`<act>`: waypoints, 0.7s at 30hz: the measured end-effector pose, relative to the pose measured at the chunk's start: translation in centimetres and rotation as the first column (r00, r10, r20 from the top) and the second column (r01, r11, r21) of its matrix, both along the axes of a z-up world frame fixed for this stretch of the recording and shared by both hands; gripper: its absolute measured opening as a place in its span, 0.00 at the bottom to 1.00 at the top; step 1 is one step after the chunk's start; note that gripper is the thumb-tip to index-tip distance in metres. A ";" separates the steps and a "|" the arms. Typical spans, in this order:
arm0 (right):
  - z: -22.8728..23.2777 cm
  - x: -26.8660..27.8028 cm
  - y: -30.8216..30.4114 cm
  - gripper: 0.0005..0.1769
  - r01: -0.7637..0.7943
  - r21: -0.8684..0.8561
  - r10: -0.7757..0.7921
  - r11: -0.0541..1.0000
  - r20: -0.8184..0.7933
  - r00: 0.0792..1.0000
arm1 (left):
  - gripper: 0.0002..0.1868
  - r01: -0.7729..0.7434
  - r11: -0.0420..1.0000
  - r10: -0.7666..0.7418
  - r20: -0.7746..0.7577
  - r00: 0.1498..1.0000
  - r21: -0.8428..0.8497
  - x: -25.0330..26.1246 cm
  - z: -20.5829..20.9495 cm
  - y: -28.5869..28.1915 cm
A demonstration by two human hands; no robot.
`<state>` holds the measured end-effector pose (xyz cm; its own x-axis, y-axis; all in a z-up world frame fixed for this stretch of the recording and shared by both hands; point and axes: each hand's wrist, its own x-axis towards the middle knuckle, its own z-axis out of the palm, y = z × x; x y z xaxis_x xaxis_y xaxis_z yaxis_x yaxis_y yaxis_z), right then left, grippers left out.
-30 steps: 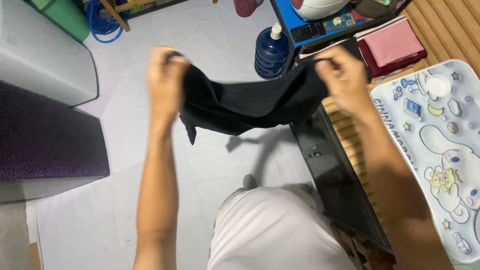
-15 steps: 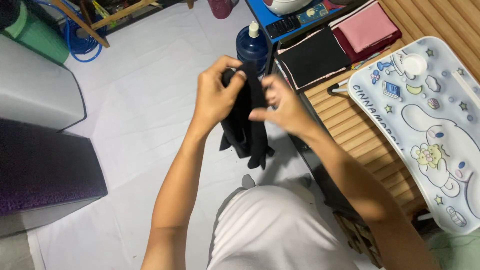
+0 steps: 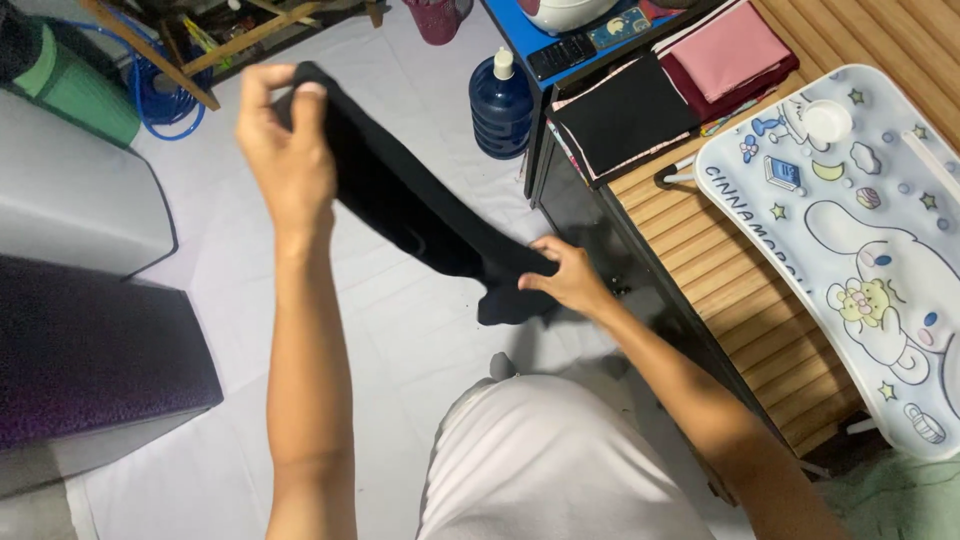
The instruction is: The person folds a black t-shirt on a Cinnamoroll tray, then folds a light green t-shirt. Both shirts are folded into neat rectangles and placed on the tray.
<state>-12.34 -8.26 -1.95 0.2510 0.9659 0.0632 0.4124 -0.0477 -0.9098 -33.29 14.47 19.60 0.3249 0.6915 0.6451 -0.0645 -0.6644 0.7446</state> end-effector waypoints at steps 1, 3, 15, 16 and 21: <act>1.2 0.6 -0.3 0.42 0.047 -0.008 -0.046 0.999 0.109 0.993 | 0.04 -0.035 0.999 0.035 0.004 0.999 0.003 -0.6 0.1 0.4; 0.8 2.1 -1.2 0.37 0.044 -0.056 -0.027 0.997 0.279 0.960 | 0.04 -0.099 0.995 0.099 -0.012 0.995 0.016 -1.7 0.1 1.2; 4.1 8.5 -8.0 0.37 0.429 -0.394 -0.422 0.813 0.109 0.900 | 0.11 -0.011 0.984 0.006 0.026 1.000 0.179 0.4 0.3 5.9; 5.3 8.8 -8.6 0.51 0.404 -0.404 -0.429 0.821 0.030 0.903 | 0.16 -0.014 0.963 0.011 0.015 1.000 0.269 1.0 0.4 6.3; 7.8 13.2 -14.8 0.16 0.406 -0.148 -0.321 0.902 0.401 0.858 | 0.19 0.065 0.937 -0.070 0.003 0.998 0.343 6.1 2.4 6.0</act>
